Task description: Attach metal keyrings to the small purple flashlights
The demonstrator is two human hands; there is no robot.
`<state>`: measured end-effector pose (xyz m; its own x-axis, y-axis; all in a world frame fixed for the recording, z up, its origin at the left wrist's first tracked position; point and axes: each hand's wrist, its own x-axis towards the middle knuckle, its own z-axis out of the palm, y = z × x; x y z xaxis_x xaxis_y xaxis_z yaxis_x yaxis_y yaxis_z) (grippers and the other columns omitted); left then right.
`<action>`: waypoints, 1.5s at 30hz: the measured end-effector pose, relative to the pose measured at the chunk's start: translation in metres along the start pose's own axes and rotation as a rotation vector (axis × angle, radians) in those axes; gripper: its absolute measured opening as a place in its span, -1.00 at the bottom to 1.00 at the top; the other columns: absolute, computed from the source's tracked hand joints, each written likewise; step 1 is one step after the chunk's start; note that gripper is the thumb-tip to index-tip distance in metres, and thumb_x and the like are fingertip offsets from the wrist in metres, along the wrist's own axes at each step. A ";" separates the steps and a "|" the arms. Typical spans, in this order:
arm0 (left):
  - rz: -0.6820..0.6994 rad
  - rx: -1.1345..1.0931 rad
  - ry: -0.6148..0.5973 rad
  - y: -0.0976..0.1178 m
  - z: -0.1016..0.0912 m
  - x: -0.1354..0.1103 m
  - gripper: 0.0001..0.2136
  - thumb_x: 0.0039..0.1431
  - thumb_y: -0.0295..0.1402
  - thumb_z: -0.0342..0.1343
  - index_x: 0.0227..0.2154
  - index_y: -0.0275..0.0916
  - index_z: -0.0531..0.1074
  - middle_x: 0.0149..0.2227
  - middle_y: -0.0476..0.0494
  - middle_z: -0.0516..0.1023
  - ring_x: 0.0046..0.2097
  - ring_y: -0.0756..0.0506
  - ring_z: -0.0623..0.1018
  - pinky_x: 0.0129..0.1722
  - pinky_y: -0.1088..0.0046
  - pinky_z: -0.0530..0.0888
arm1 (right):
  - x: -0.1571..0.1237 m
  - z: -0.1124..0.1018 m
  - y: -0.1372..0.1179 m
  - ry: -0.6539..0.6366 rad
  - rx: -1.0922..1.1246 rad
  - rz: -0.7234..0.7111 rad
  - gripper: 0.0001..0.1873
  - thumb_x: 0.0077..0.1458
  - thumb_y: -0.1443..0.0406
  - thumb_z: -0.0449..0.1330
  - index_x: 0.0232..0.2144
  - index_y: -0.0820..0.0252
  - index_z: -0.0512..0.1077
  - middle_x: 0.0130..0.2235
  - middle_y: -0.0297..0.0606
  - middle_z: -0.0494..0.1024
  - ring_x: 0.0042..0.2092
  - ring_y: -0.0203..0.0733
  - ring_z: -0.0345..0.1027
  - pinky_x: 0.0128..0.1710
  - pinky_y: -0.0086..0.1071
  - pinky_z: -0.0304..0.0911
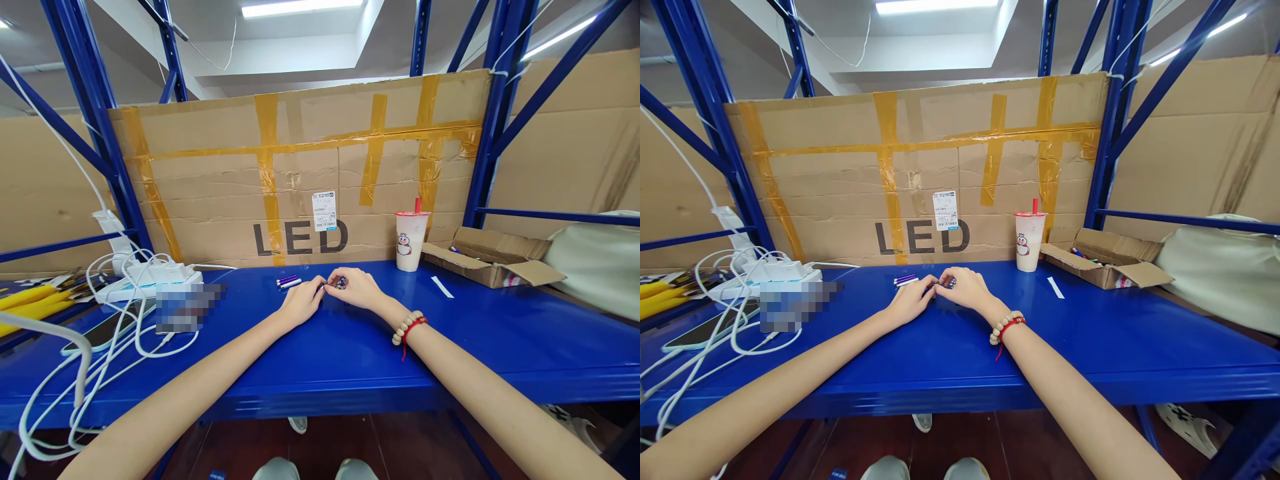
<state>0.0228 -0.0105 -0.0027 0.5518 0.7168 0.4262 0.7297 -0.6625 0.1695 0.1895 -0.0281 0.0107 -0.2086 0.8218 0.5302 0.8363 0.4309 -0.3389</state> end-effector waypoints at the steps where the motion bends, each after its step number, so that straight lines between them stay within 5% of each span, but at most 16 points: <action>1: 0.003 0.006 -0.004 0.000 0.000 0.000 -0.80 0.24 -0.34 -0.21 -0.18 -0.18 0.27 -0.28 -0.08 0.51 -0.25 -0.11 0.50 -0.33 0.44 0.36 | 0.000 0.000 0.000 -0.005 -0.001 -0.002 -0.83 -0.06 0.14 0.14 -0.41 0.02 0.45 -0.34 -0.46 0.55 -0.34 -0.31 0.38 -0.44 -0.47 0.08; 24: 0.040 -0.003 0.015 0.004 -0.003 -0.002 -0.83 0.27 -0.28 -0.20 -0.15 -0.14 0.19 -0.21 -0.02 0.51 -0.19 -0.10 0.51 -0.29 0.42 0.39 | -0.003 -0.007 -0.008 -0.111 -0.039 0.092 -0.67 0.07 0.11 -0.05 -0.59 0.17 0.29 -0.58 -0.41 0.40 -0.50 -0.34 0.21 -0.50 -0.47 -0.08; 45: 0.115 -0.087 0.039 0.004 -0.002 -0.001 -0.77 0.28 -0.32 -0.26 -0.03 -0.17 0.09 -0.30 -0.04 0.49 -0.26 -0.09 0.53 -0.29 0.43 0.39 | -0.003 -0.004 0.000 -0.058 0.135 0.075 -0.63 0.15 0.12 -0.14 -0.57 0.18 0.21 -0.55 -0.42 0.39 -0.56 -0.38 0.23 -0.51 -0.48 -0.02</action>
<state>0.0239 -0.0145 -0.0005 0.6124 0.6269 0.4816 0.6235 -0.7576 0.1932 0.1918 -0.0316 0.0121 -0.1808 0.8720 0.4549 0.7757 0.4108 -0.4791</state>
